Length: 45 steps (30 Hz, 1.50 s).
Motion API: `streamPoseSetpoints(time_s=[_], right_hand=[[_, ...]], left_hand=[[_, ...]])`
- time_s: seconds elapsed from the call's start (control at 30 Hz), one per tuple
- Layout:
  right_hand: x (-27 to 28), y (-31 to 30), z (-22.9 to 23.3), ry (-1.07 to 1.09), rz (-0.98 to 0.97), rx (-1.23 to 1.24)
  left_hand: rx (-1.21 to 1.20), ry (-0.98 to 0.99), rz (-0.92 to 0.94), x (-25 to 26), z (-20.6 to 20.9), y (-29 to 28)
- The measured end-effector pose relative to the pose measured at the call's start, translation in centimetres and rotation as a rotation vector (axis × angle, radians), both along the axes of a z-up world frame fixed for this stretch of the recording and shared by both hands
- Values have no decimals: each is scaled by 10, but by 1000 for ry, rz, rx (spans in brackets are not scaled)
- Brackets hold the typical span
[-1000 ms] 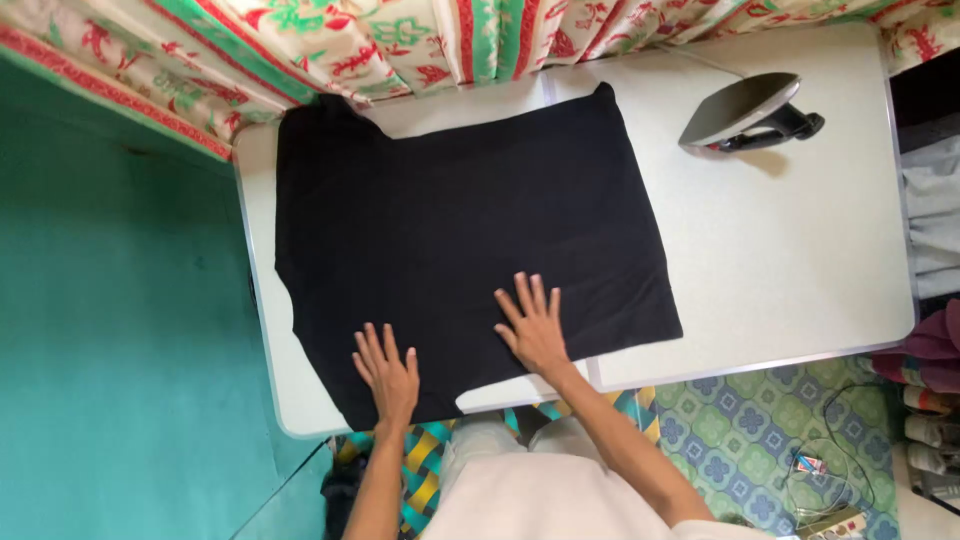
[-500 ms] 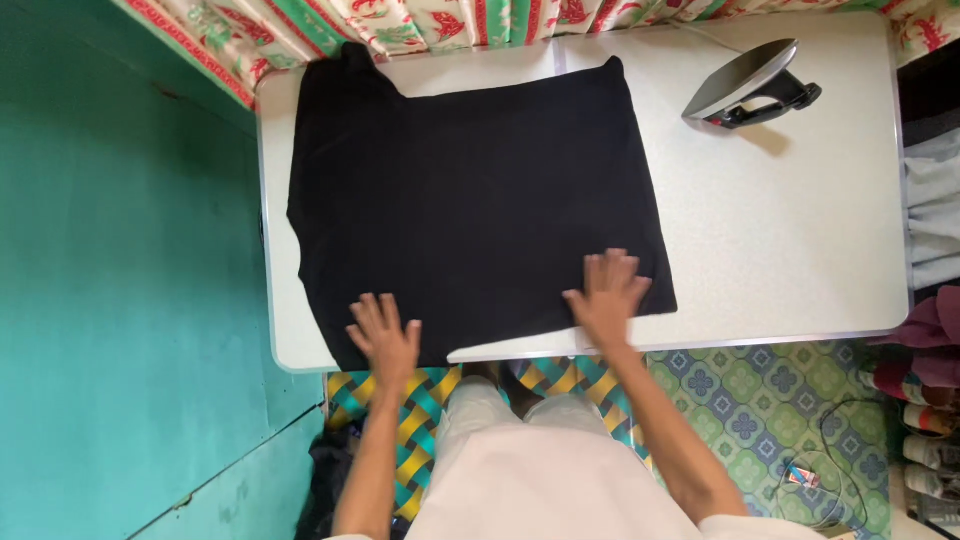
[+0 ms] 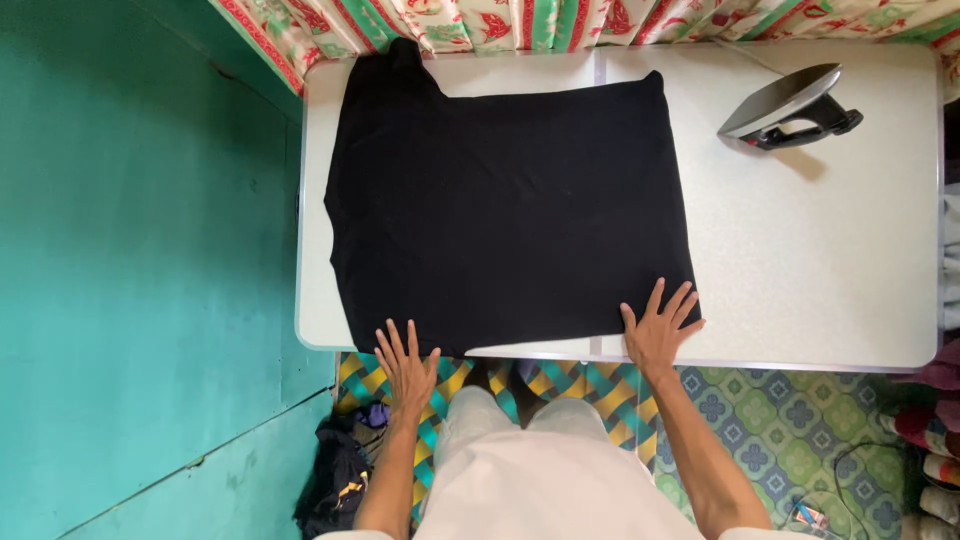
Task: The person picks up a black t-shirt from the floor and places it on a white table. They repeatedly smooth and adjust the shirt by hand to flatten it, preparing it for ironing. An iron is visible on the table but is not used during the clip.
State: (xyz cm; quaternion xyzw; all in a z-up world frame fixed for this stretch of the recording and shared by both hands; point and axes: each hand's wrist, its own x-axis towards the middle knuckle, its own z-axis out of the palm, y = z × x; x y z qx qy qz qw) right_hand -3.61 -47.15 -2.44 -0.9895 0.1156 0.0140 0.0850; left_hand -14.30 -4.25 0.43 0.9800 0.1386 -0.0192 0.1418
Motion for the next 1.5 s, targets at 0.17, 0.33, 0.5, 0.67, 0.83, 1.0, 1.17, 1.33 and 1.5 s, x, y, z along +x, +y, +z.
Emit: streamPoseSetpoints(time_s=[0.17, 0.33, 0.5, 0.67, 0.83, 1.0, 1.17, 1.33, 1.5], right_hand=[[32, 120, 14, -42, 305, 58], [31, 216, 15, 166, 828, 127], [57, 155, 5, -49, 621, 13], [71, 45, 4, -7, 169, 23], [74, 92, 15, -108, -60, 15], [53, 275, 15, -44, 593, -38], [41, 419, 6, -163, 889, 157], [56, 411, 2, -29, 776, 102], [49, 275, 19, -48, 411, -89]], left_hand=[[-25, -120, 217, 2, -11, -4], [73, -91, 303, -6, -6, 10], [-16, 53, 291, -4, 8, 42], [-46, 113, 297, 5, 13, 54], [26, 51, 247, 20, 7, 80], [-129, -221, 85, 67, 11, 131], [-193, -175, -197, 126, 3, 173], [-22, 108, -268, 141, 3, 197], [50, 47, -237, 137, -9, 208]])
